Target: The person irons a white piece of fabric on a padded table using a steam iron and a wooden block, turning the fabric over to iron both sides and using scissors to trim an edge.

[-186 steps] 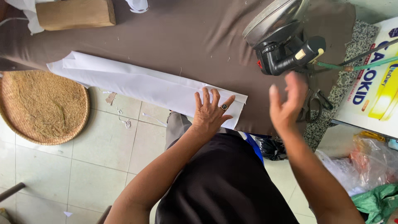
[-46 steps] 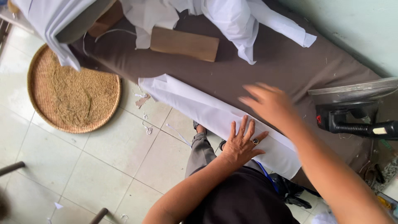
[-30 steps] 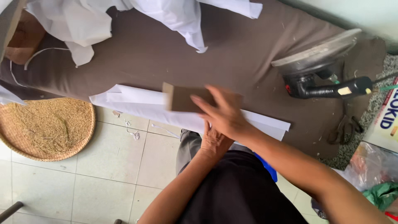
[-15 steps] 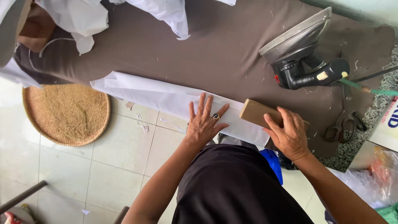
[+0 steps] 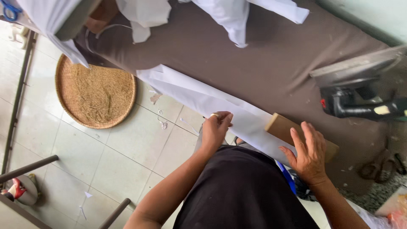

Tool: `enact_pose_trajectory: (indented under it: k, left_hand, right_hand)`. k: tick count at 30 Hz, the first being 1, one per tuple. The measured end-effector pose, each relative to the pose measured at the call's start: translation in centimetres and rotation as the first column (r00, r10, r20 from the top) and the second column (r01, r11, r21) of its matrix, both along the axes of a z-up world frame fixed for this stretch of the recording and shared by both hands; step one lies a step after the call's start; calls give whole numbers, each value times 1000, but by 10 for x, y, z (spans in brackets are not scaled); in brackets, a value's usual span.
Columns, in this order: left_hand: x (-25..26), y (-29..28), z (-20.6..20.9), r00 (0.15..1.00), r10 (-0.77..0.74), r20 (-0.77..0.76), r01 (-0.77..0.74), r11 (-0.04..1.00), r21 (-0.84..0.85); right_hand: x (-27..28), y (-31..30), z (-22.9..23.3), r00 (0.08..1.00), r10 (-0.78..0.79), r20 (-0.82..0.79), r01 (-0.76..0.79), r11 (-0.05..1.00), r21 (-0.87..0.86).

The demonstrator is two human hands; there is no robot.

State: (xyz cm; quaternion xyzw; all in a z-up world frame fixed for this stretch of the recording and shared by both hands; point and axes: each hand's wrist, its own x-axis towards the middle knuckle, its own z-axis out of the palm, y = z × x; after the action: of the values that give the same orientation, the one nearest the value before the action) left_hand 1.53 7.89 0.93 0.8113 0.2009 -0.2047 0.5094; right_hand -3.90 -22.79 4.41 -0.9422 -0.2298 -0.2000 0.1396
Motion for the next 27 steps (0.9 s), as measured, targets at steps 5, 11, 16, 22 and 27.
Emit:
enact_pose_trajectory:
  k: [5,11,16,22,27]
  left_hand:
    - [55,51,10,730,416,-542,-684,451,-574]
    - [109,124,-32,630,597,-497,-766,369,-527]
    - [155,188,-17,720,600,-349,-688,547,-478]
    - [185,239,-7,943,323,-85,-334,910,-244]
    - [195,243,-31,985,27,171,-78,950,302]
  right_hand:
    - [51,106,1,994,101,27,-103,992,72]
    - [79,176,-26,991,118,-65,-118,993,5]
    - [90,204,-39,988,99,-118,-106,993,-50]
    - [123,251,-32,989,126,-80,-132,987,-88]
    - [159,287,-28,972,208,-109,-222,966,-131]
